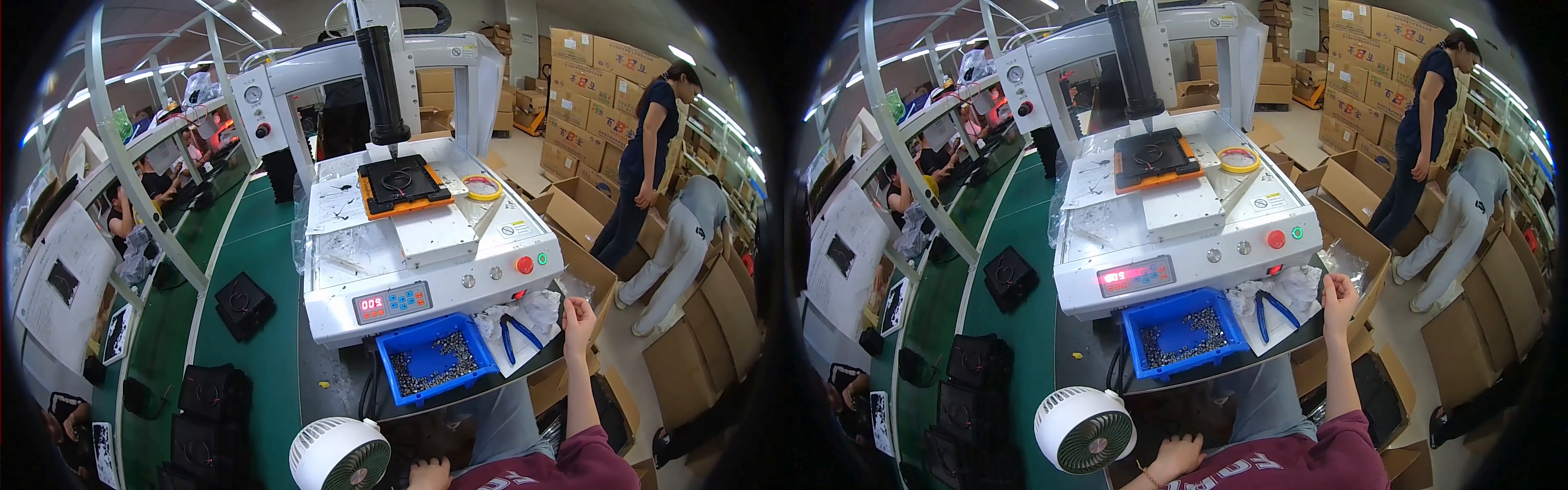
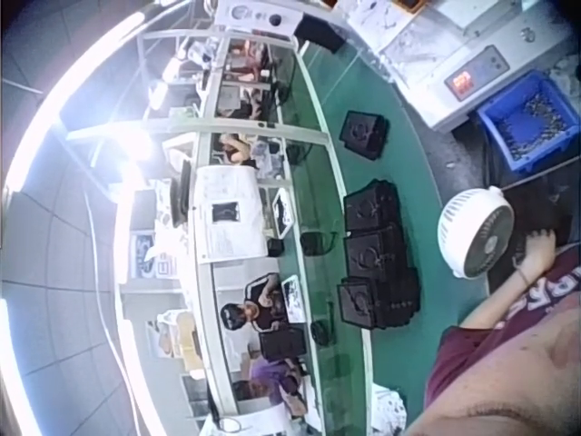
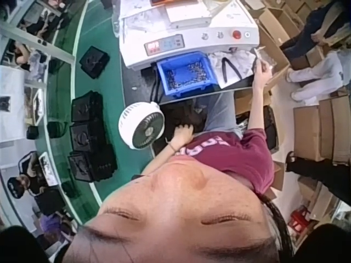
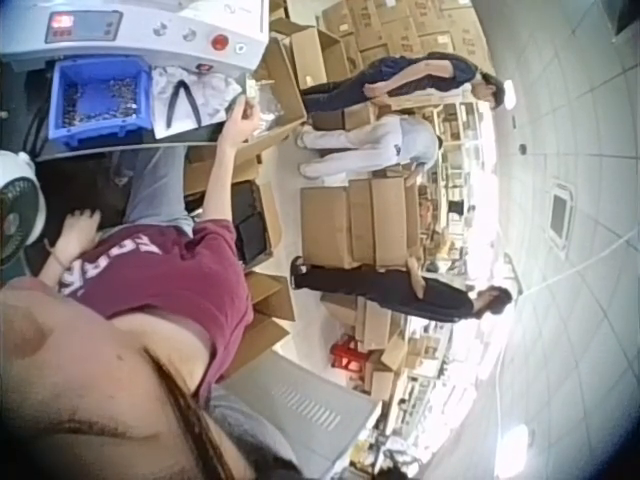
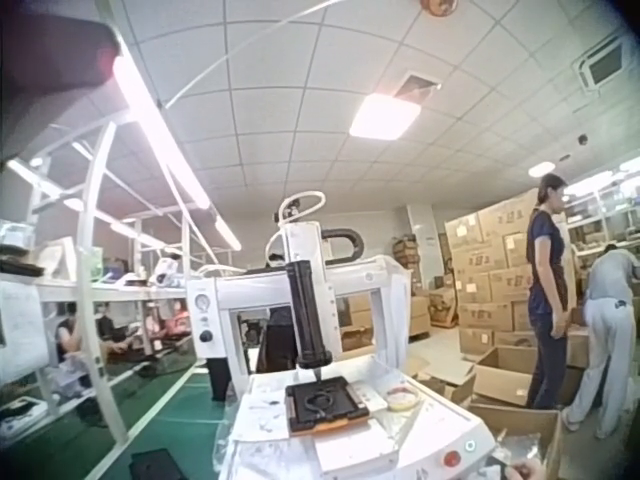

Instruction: Assembling electronic covers using an automated screwdriver or press machine.

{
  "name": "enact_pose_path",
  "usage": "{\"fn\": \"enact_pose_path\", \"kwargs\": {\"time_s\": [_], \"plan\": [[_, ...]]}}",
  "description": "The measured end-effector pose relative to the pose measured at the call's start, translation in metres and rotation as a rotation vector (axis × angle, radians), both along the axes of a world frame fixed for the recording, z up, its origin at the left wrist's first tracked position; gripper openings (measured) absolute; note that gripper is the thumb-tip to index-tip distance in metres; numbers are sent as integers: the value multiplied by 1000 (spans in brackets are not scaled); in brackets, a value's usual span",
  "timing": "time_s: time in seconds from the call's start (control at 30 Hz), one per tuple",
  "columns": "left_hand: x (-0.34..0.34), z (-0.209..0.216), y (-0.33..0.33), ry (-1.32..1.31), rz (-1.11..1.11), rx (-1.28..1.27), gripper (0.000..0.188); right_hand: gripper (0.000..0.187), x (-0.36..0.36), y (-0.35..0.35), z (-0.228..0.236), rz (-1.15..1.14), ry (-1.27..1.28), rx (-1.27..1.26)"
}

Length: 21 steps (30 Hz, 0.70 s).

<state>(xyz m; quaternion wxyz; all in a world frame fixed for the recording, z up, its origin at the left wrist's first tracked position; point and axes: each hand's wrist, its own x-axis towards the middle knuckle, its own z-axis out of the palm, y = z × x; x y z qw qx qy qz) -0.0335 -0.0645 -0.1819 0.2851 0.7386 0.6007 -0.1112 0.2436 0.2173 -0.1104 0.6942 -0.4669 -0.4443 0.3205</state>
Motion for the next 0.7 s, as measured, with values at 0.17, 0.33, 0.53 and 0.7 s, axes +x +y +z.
{"fn": "enact_pose_path", "kwargs": {"time_s": [0.17,0.33,0.53,0.7], "plan": [[0,1,0,7,-6,20,52,7,2,2,-2,-11,1,-2],[1,1,-1,22,-15,30,53,7,1,1,-2,-1,-6,-5],[-1,-2,0,22,-19,36,54,7,0,2,-3,6,-22,-1],[0,1,0,50,-24,39,55,7,0,1,0,-1,-27,-8]]}}
